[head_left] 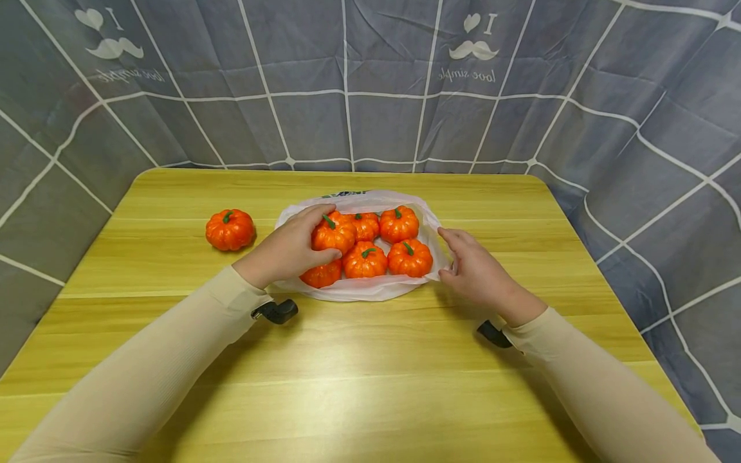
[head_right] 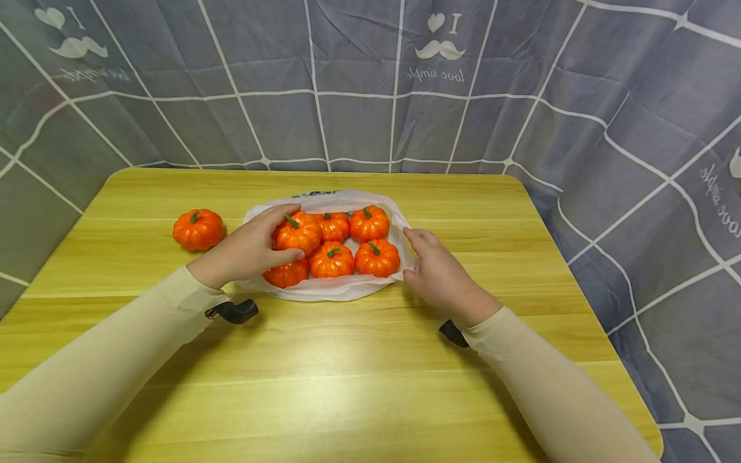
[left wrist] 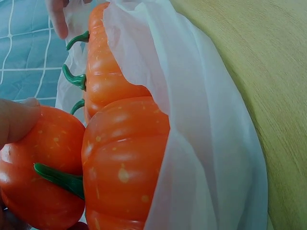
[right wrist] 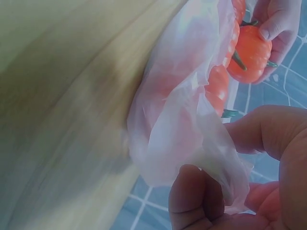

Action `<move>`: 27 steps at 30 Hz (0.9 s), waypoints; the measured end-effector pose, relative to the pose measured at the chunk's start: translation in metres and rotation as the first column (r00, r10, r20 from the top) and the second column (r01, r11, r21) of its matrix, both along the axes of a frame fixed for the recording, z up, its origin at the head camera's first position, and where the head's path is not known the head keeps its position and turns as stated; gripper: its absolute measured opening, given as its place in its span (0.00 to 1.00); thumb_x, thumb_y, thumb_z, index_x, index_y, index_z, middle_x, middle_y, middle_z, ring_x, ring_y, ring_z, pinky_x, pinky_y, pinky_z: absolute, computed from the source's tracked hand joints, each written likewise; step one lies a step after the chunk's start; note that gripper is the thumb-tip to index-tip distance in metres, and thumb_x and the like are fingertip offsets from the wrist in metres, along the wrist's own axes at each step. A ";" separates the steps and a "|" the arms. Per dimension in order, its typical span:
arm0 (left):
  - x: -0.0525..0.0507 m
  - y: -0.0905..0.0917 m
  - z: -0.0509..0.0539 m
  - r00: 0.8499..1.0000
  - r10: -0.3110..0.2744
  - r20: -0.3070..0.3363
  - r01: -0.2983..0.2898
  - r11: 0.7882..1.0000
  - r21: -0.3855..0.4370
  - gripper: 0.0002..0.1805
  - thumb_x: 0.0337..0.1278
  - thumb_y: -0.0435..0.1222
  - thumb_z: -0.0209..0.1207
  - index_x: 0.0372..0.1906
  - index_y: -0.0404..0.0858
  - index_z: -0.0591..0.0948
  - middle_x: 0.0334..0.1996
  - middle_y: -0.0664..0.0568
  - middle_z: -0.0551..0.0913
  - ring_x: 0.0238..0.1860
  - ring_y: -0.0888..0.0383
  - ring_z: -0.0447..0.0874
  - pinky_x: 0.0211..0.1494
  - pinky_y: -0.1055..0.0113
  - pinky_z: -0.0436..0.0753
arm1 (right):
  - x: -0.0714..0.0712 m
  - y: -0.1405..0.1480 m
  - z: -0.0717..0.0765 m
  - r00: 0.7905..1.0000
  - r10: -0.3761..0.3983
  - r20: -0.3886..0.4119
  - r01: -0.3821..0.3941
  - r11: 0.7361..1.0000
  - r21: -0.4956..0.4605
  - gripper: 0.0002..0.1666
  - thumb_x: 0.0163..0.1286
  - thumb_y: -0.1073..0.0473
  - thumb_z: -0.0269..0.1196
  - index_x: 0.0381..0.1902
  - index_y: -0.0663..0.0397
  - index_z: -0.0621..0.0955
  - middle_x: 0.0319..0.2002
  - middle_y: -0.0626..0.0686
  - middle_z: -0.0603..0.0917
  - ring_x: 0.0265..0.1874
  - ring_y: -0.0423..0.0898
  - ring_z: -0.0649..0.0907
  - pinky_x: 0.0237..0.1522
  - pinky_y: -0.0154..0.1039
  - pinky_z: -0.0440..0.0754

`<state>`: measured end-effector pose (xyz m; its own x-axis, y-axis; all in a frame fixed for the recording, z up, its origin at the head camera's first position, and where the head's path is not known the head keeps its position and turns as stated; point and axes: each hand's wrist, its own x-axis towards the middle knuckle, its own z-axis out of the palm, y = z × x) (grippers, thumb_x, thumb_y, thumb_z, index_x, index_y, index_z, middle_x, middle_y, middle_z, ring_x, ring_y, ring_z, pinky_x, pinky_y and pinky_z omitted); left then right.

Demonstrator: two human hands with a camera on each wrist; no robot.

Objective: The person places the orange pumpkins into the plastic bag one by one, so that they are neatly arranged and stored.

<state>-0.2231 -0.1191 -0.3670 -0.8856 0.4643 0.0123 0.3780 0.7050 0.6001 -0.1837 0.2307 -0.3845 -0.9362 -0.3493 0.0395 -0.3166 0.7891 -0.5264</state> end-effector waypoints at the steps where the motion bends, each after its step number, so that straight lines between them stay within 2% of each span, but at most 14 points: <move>1: 0.000 0.000 0.000 1.000 0.000 -0.001 0.000 1.000 -0.001 0.48 0.64 0.44 0.69 0.83 0.36 0.59 0.82 0.43 0.62 0.80 0.40 0.61 0.83 0.42 0.62 | 0.000 0.000 0.000 1.000 0.001 0.001 -0.001 1.000 0.000 0.48 0.66 0.67 0.66 0.81 0.70 0.60 0.76 0.70 0.66 0.48 0.57 0.78 0.57 0.53 0.82; 7: -0.001 0.000 0.000 1.000 0.001 0.000 -0.001 1.000 0.000 0.47 0.65 0.44 0.69 0.83 0.36 0.59 0.82 0.43 0.62 0.81 0.40 0.60 0.83 0.42 0.62 | -0.001 -0.001 -0.004 1.000 0.004 0.004 -0.004 1.000 0.002 0.48 0.66 0.67 0.67 0.81 0.69 0.61 0.76 0.68 0.67 0.38 0.52 0.77 0.49 0.47 0.81; 12: -0.001 0.000 -0.001 1.000 0.002 -0.002 -0.002 1.000 0.004 0.48 0.64 0.44 0.69 0.83 0.35 0.59 0.82 0.42 0.62 0.81 0.40 0.60 0.83 0.42 0.62 | 0.000 -0.002 -0.004 1.000 0.009 0.007 -0.009 1.000 0.004 0.48 0.67 0.67 0.67 0.81 0.69 0.61 0.76 0.69 0.67 0.41 0.53 0.78 0.50 0.48 0.81; 15: -0.002 0.000 -0.002 1.000 0.005 -0.003 -0.005 1.000 0.003 0.48 0.65 0.44 0.68 0.83 0.36 0.59 0.82 0.43 0.62 0.81 0.40 0.60 0.83 0.42 0.62 | 0.000 -0.002 -0.005 1.000 0.011 0.011 -0.011 1.000 0.001 0.48 0.67 0.67 0.67 0.81 0.69 0.61 0.76 0.69 0.67 0.39 0.52 0.79 0.48 0.47 0.82; 19: -0.002 0.000 -0.003 1.000 0.003 -0.005 -0.003 1.000 0.009 0.47 0.65 0.44 0.68 0.83 0.36 0.59 0.82 0.43 0.62 0.81 0.40 0.59 0.83 0.42 0.61 | 0.000 -0.002 -0.006 1.000 0.006 0.027 -0.006 1.000 -0.001 0.48 0.67 0.67 0.67 0.81 0.67 0.61 0.76 0.68 0.66 0.31 0.47 0.77 0.41 0.40 0.81; 22: -0.002 0.000 -0.003 1.000 -0.003 -0.009 0.003 1.000 0.018 0.47 0.65 0.45 0.68 0.83 0.36 0.59 0.82 0.43 0.62 0.81 0.40 0.59 0.84 0.43 0.61 | 0.000 -0.003 -0.007 1.000 0.006 0.031 -0.006 1.000 0.000 0.48 0.67 0.67 0.67 0.81 0.66 0.61 0.76 0.67 0.66 0.31 0.44 0.76 0.40 0.37 0.81; 27: -0.002 0.000 -0.003 1.000 -0.006 -0.010 0.006 1.000 0.024 0.47 0.65 0.44 0.68 0.83 0.37 0.59 0.82 0.44 0.62 0.81 0.40 0.59 0.84 0.42 0.60 | 0.000 -0.003 -0.009 0.999 0.013 0.033 -0.013 1.000 0.005 0.46 0.67 0.67 0.67 0.80 0.66 0.63 0.76 0.66 0.67 0.31 0.44 0.77 0.42 0.38 0.81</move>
